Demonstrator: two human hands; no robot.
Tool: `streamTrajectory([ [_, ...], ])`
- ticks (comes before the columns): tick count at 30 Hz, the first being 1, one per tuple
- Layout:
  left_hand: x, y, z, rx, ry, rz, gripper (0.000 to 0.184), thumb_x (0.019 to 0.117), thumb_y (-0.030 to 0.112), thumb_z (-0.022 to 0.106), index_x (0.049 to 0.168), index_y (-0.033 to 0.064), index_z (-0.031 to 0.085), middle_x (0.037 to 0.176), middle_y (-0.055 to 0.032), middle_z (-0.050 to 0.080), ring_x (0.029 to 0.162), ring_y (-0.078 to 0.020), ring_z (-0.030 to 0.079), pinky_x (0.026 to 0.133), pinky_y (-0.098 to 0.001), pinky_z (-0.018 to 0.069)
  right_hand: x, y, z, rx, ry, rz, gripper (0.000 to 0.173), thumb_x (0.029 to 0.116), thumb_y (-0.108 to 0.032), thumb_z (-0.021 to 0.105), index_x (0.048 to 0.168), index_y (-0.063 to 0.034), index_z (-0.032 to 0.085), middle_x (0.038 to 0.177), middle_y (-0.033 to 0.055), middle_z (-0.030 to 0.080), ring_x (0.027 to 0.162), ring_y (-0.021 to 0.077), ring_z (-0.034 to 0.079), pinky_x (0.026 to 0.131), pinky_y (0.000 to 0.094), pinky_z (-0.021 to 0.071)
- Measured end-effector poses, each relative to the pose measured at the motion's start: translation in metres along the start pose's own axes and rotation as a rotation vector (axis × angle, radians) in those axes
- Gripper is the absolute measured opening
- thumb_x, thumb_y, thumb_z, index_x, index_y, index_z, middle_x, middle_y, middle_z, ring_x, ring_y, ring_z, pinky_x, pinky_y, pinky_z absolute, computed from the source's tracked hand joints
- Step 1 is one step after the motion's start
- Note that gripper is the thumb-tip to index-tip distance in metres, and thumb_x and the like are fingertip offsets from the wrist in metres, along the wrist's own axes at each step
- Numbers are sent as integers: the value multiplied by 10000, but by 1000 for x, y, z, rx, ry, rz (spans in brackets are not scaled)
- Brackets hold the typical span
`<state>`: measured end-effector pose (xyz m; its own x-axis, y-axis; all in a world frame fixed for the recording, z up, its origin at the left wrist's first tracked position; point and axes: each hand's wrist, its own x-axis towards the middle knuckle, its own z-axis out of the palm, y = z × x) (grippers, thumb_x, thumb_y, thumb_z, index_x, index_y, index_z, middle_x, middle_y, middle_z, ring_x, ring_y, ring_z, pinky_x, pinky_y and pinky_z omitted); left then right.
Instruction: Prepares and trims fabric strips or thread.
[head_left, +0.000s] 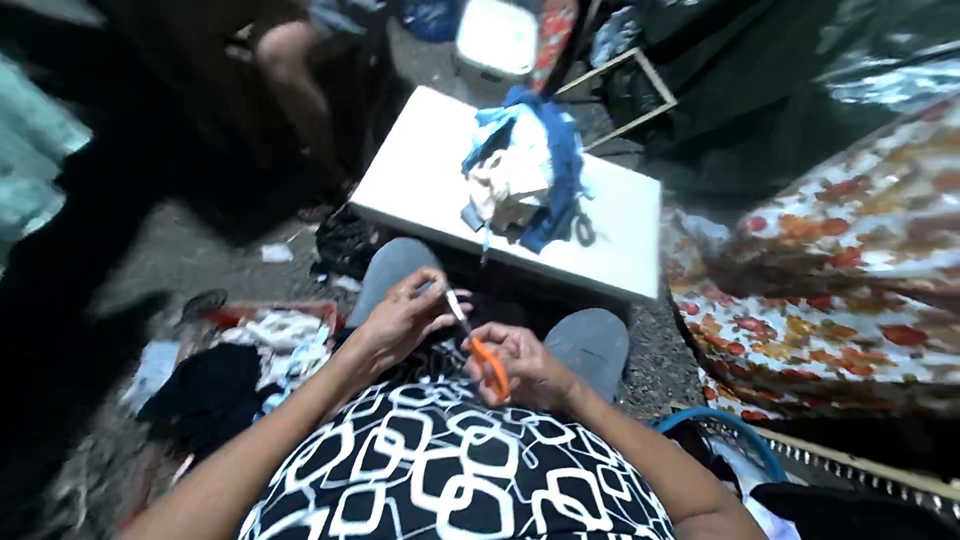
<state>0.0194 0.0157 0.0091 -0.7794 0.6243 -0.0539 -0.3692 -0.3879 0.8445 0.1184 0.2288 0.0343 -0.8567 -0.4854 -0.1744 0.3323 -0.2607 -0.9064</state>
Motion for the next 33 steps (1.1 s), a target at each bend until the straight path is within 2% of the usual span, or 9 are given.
streamTrajectory([
  [2,3,-4,-6,-53,1,-9,133,1074,129,471,1085,144,603,1081,-103,731,981,-219,730,882,-362,604,0,2,-2,27,-39,-15,338,984,-218,592,1250,-15,547,926,73,699,705,140,684,607,277,587],
  [5,3,-6,-4,-102,-11,-23,172,1065,100,472,1017,160,626,1040,-88,737,957,-206,733,879,-360,607,2,4,-2,80,-33,-45,308,986,-200,561,1229,-10,549,919,74,696,713,142,688,640,287,599],
  [9,0,-4,0,-86,-35,-16,153,1078,121,442,1071,149,592,1056,-96,728,947,-204,731,866,-348,606,1,1,-2,74,-17,-23,334,980,-220,591,1246,-19,565,928,64,687,705,120,671,638,268,589],
  [13,-10,-3,-4,-37,-100,-2,146,1093,201,455,1107,181,599,1053,-64,709,966,-175,715,874,-333,597,1,1,-3,87,-19,-12,338,973,-239,620,1230,-23,586,932,93,695,705,124,675,635,256,585],
  [19,-18,3,1,-60,-119,14,153,1099,196,435,1089,181,588,1030,-52,693,964,-165,706,897,-342,589,2,3,-3,128,-24,-23,415,957,-336,686,1233,-42,591,943,105,695,701,135,682,627,254,588],
  [23,-13,1,4,-110,-83,-5,150,1088,162,437,1053,165,582,1044,-77,713,969,-186,723,886,-342,599,2,2,-4,135,-34,-22,395,961,-324,692,1228,-51,588,935,103,695,697,130,684,630,251,590],
  [28,-20,-3,-11,-11,-135,29,129,1087,221,470,1099,193,596,1090,-56,710,1013,-172,707,912,-339,583,3,5,-1,11,4,34,311,944,-122,600,1241,-38,565,919,68,679,652,87,632,565,220,537],
  [31,-7,-1,-25,28,-64,-4,89,1049,220,541,1056,202,628,1049,-60,727,980,-198,721,893,-368,600,-3,-2,-3,-125,-35,90,336,937,-123,595,1247,7,583,899,58,700,649,92,642,555,235,545],
  [33,-7,5,-47,90,-46,-96,78,1041,226,561,1069,204,630,1040,-53,740,962,-201,736,864,-365,619,-12,-13,-8,-224,-118,120,313,941,-80,597,1227,47,599,895,70,714,656,86,647,582,241,551],
])
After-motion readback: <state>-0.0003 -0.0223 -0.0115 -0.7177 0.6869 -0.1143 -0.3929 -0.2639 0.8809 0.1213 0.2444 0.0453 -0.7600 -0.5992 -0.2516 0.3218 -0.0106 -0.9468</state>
